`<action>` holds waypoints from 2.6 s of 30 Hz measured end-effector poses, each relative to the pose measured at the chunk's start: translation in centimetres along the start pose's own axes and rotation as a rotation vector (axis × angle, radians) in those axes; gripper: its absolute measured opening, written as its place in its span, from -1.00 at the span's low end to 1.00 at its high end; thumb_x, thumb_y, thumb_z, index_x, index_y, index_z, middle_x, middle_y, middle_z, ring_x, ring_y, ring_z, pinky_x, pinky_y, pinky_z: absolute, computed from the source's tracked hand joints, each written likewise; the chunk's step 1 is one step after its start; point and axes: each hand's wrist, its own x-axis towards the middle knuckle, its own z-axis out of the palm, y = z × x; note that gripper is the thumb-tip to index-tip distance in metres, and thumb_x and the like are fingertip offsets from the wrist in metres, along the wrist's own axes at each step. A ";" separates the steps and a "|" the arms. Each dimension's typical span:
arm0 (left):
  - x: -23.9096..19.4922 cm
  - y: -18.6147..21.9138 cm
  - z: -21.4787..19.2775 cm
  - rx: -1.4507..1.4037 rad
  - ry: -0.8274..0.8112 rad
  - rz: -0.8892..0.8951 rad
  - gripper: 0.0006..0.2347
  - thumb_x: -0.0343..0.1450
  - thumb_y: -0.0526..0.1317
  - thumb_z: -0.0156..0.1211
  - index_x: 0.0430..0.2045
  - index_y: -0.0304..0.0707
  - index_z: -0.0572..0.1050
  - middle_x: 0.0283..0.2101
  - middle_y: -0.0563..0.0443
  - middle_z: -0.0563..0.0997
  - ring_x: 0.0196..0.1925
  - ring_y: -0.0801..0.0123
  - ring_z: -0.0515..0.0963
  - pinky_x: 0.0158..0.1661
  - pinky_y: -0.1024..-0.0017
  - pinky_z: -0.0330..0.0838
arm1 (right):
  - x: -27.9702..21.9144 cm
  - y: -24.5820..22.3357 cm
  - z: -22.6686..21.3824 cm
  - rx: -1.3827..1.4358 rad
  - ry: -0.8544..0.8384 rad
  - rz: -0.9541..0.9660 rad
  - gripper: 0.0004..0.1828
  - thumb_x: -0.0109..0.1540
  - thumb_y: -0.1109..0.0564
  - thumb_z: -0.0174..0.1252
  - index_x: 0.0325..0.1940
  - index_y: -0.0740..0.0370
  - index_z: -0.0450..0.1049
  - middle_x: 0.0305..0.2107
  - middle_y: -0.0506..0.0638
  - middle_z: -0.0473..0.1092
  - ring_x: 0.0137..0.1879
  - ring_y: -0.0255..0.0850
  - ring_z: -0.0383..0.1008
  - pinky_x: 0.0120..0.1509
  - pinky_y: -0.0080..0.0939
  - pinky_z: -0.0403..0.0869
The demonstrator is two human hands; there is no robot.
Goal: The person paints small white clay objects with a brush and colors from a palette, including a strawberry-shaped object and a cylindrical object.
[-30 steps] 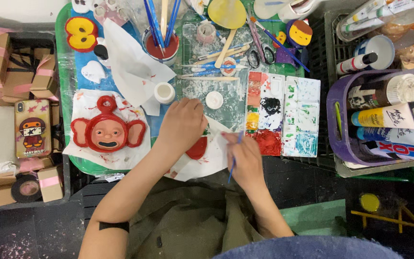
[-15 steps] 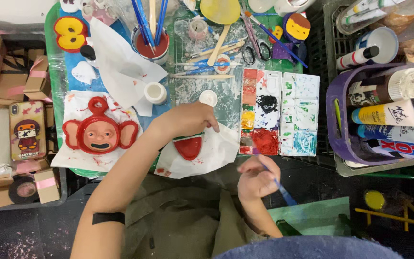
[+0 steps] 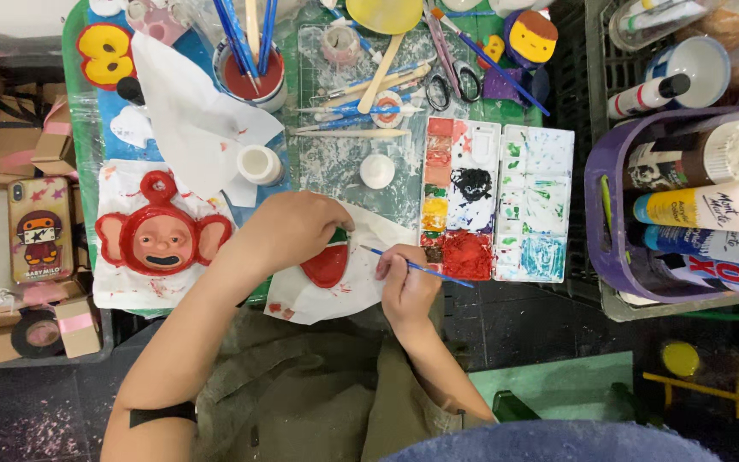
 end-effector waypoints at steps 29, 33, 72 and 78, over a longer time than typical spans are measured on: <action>-0.2 -0.8 -0.5 -0.138 -0.113 0.001 -0.64 0.33 -0.38 0.01 -0.12 0.08 0.68 -0.16 -0.03 0.58 -0.02 0.10 0.56 -0.02 0.20 0.42 | 3.0 -2.0 0.7 -0.156 -0.137 -0.087 -0.87 0.40 0.27 0.03 -0.21 0.29 0.47 -0.59 -0.04 0.43 -0.49 -0.24 0.50 -0.38 -0.28 0.39; -0.2 -0.8 -0.5 -0.142 -0.116 -0.003 -0.63 0.32 -0.38 0.02 -0.12 0.10 0.68 -0.18 -0.04 0.57 -0.04 0.10 0.57 -0.03 0.21 0.43 | 2.8 -1.9 0.5 -0.111 -0.119 -0.108 -0.86 0.42 0.27 0.01 -0.21 0.28 0.45 -0.55 -0.02 0.43 -0.46 -0.24 0.51 -0.35 -0.28 0.40; -0.1 -1.0 -0.5 -0.180 -0.109 0.014 -0.64 0.33 -0.39 0.03 -0.13 0.09 0.68 -0.19 -0.02 0.58 -0.06 0.11 0.57 -0.06 0.22 0.44 | 3.4 -2.3 0.7 -0.178 -0.114 -0.094 -0.84 0.39 0.28 0.03 -0.26 0.26 0.48 -0.59 -0.04 0.43 -0.51 -0.18 0.48 -0.39 -0.22 0.36; -0.1 -1.1 -0.4 -0.179 -0.115 0.023 -0.63 0.33 -0.40 0.02 -0.12 0.10 0.68 -0.20 -0.03 0.58 -0.06 0.12 0.57 -0.05 0.22 0.44 | 3.5 -2.2 0.7 -0.268 -0.123 -0.109 -0.81 0.38 0.31 0.05 -0.31 0.22 0.48 -0.61 -0.05 0.43 -0.52 -0.16 0.46 -0.37 -0.20 0.36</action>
